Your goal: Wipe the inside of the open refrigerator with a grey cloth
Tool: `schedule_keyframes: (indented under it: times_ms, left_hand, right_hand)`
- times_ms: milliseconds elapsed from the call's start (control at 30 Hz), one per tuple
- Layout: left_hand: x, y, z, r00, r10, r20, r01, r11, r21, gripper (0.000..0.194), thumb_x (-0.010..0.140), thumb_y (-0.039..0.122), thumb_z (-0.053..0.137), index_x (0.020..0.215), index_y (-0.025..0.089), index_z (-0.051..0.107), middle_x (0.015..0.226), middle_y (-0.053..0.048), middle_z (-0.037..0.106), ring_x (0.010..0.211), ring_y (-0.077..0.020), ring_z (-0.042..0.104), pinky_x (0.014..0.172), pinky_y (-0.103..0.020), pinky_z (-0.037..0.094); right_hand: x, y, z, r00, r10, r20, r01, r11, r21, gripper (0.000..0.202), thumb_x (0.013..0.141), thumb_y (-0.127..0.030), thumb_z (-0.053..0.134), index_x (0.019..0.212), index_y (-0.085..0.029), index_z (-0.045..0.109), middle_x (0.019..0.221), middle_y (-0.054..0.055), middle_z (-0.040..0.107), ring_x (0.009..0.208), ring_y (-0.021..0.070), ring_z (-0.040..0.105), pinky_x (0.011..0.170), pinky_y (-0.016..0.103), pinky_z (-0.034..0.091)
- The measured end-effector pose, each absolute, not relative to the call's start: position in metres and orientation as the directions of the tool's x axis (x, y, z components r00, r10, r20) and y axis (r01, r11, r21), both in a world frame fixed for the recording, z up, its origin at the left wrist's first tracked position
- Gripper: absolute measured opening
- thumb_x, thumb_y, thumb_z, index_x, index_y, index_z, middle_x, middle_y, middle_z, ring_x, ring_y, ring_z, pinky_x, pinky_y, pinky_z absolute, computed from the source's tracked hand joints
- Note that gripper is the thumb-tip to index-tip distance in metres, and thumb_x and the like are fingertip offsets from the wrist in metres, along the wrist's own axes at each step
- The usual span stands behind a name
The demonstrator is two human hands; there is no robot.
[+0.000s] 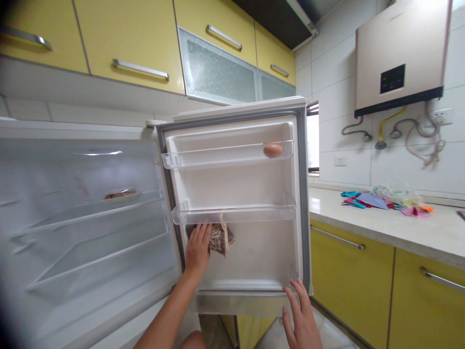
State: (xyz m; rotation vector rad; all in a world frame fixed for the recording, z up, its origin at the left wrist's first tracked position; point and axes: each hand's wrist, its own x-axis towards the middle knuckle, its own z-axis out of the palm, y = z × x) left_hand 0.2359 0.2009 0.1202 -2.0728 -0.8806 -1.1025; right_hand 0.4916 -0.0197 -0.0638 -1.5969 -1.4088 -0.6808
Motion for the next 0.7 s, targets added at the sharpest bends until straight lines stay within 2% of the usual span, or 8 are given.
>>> schedule_keyframes:
  times_ms: [133,233,333,433,500,600,700]
  left_hand:
    - [0.227,0.206,0.115,0.414,0.271,0.869,0.773,-0.609,-0.178,0.079,0.079,-0.006,0.042,0.152,0.022,0.038,0.155,-0.010,0.049,0.149,-0.0265,0.036,0.115,-0.050,0.044]
    - [0.240,0.199,0.114,0.409,0.268,0.872,0.780,-0.599,-0.182,0.075,0.081,-0.004,0.043,0.151,0.023,0.040,0.156,-0.011,0.046,0.150,-0.0281,0.034,0.116,-0.055,0.041]
    - [0.266,0.186,0.113,0.512,0.199,0.835,0.729,-0.615,-0.300,0.064,0.088,0.004,0.046,0.147,0.025,0.045,0.155,-0.009,0.049,0.147,-0.0289,0.038,0.114,-0.055,0.042]
    - [0.302,0.170,0.111,0.654,0.063,0.754,0.596,-0.656,-0.462,0.049,0.096,0.021,0.048,0.144,0.030,0.049,0.154,-0.004,0.050,0.143,-0.0273,0.044,0.111,-0.051,0.044]
    - [0.327,0.158,0.110,0.704,-0.005,0.710,0.520,-0.678,-0.520,0.046,0.098,0.029,0.046,0.143,0.031,0.050,0.157,-0.004,0.047,0.144,-0.0263,0.042,0.110,-0.050,0.044]
    - [0.361,0.142,0.109,0.769,-0.117,0.629,0.373,-0.716,-0.589,0.040,0.099,0.030,0.045,0.137,0.030,0.056,0.157,-0.004,0.046,0.145,-0.0253,0.040,0.111,-0.049,0.040]
    - [0.379,0.133,0.106,0.828,-0.260,0.497,0.166,-0.733,-0.660,0.031,0.098,0.028,0.046,0.121,0.027,0.067,0.151,-0.005,0.053,0.142,-0.0236,0.044,0.110,-0.047,0.039]
  right_hand:
    - [0.484,-0.017,-0.064,0.267,0.484,0.833,0.948,0.022,-0.317,0.042,0.097,-0.030,0.045,0.139,-0.028,0.043,0.153,0.012,0.038,0.147,0.0337,0.034,0.109,0.059,0.045]
    - [0.479,-0.016,-0.063,0.283,0.476,0.833,0.943,0.020,-0.332,0.043,0.097,-0.030,0.046,0.140,-0.027,0.041,0.155,0.014,0.035,0.148,0.0346,0.031,0.109,0.059,0.045]
    - [0.476,-0.016,-0.063,0.276,0.465,0.841,0.948,0.013,-0.319,0.042,0.097,-0.031,0.046,0.138,-0.025,0.041,0.155,0.015,0.035,0.148,0.0359,0.031,0.107,0.058,0.046]
    - [0.476,-0.017,-0.066,0.263,0.453,0.852,0.955,0.001,-0.295,0.042,0.096,-0.030,0.046,0.138,-0.024,0.042,0.154,0.016,0.036,0.148,0.0369,0.031,0.107,0.057,0.046]
    - [0.477,-0.017,-0.068,0.236,0.452,0.860,0.965,-0.005,-0.262,0.043,0.096,-0.029,0.047,0.138,-0.023,0.042,0.153,0.016,0.037,0.147,0.0373,0.033,0.106,0.056,0.047]
    - [0.481,-0.016,-0.072,0.196,0.452,0.870,0.977,-0.010,-0.215,0.045,0.095,-0.028,0.048,0.139,-0.022,0.042,0.152,0.017,0.038,0.145,0.0379,0.036,0.105,0.054,0.049]
    - [0.485,-0.013,-0.076,0.188,0.441,0.878,0.979,-0.017,-0.201,0.046,0.094,-0.029,0.049,0.139,-0.023,0.043,0.152,0.016,0.039,0.144,0.0379,0.038,0.104,0.053,0.050]
